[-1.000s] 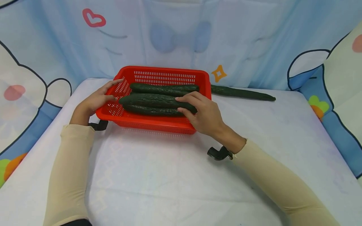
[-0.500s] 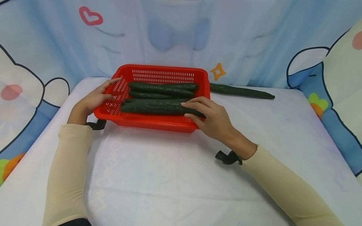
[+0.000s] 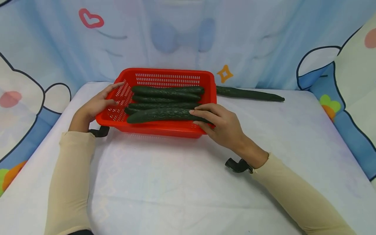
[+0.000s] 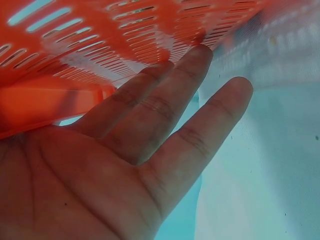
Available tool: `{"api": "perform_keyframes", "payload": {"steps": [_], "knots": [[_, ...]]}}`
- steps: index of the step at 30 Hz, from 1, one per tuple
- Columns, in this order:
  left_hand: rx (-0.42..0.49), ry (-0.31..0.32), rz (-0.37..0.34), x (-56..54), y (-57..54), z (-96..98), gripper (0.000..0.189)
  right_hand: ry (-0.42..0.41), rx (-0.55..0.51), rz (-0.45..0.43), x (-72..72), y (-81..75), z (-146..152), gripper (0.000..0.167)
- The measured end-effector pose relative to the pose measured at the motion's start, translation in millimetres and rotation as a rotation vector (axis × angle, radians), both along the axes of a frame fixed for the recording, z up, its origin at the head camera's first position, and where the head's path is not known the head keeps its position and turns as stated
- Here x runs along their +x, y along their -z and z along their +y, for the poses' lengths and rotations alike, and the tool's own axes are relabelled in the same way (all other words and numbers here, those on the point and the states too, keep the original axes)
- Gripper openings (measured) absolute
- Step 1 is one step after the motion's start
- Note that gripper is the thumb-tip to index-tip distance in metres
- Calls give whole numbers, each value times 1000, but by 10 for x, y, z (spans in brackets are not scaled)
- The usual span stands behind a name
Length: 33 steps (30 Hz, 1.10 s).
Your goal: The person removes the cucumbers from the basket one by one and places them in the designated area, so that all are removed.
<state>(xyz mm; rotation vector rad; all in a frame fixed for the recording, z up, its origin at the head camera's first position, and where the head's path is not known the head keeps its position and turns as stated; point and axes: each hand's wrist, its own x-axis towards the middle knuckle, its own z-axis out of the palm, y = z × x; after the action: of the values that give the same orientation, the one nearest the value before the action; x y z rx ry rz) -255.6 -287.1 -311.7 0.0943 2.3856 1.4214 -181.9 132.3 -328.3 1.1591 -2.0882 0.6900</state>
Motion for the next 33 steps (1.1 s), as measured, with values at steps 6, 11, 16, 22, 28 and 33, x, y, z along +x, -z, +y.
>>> {"api": "perform_keyframes", "payload": {"steps": [6,11,16,22,28,33], "knots": [[23,-8,-10,20,-4,-6,69,-24,-20,-2,-10,-32,59,47],[31,1,0,18,8,-5,69,21,-23,-8,-67,-109,225,43],[31,2,-1,9,16,-3,70,107,-28,-39,-144,-207,460,37],[31,-3,-5,11,14,12,70,127,0,-98,-189,-377,747,36],[16,-10,-6,20,-5,20,70,103,-32,-145,-250,-466,1046,39],[13,-10,-10,14,3,7,71,139,-64,-179,-362,-445,1328,41]]}}
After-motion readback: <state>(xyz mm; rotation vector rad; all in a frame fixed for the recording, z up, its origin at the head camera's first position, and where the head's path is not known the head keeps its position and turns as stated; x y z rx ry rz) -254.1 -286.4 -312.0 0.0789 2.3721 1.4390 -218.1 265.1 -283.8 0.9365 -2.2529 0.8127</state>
